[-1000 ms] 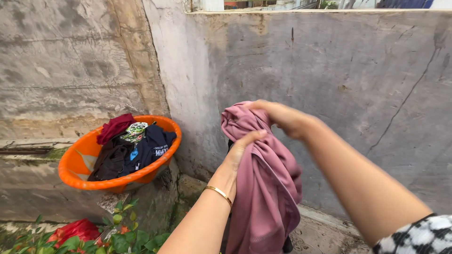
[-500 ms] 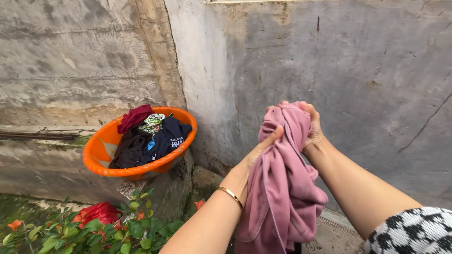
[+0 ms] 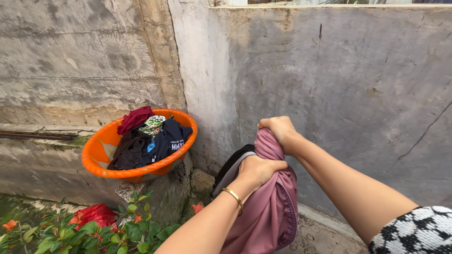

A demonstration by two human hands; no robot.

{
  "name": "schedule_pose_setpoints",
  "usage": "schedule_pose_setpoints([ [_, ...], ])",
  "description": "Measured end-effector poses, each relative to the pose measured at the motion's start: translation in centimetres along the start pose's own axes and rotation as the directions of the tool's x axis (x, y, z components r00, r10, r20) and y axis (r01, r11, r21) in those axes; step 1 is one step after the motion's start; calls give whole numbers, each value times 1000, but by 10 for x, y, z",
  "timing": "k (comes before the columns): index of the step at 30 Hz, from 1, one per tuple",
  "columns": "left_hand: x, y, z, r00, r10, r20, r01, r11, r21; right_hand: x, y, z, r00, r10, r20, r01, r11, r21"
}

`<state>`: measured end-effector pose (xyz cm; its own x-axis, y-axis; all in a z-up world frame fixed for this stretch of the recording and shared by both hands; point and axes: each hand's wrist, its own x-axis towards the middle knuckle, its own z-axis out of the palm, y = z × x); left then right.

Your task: Hanging clothes from a laundry basket onto an outdoor drying rack.

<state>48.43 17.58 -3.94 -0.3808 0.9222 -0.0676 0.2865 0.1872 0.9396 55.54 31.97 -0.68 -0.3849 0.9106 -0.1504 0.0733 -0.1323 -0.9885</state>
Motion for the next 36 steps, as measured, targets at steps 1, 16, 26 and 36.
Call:
schedule_pose_setpoints([
  [1, -5, 1, -2, 1000, 2, -2, -2, 1000, -2, -1, 1, 4, 1000, -3, 1, 3, 1000, -2],
  [16, 36, 21, -25, 947, -179, -266, -81, 669, -739, -100, 39, 0, 890, -381, 251, 415, 904, -100],
  [26, 38, 36, -64, 997, 54, -57, -78, 569, -819, -81, 36, 51, 872, -490, 16, 440, 768, -466],
  [36, 39, 16, -114, 969, 170, 178, 57, 550, -833, -48, 15, 46, 825, -260, 503, 347, 934, -87],
])
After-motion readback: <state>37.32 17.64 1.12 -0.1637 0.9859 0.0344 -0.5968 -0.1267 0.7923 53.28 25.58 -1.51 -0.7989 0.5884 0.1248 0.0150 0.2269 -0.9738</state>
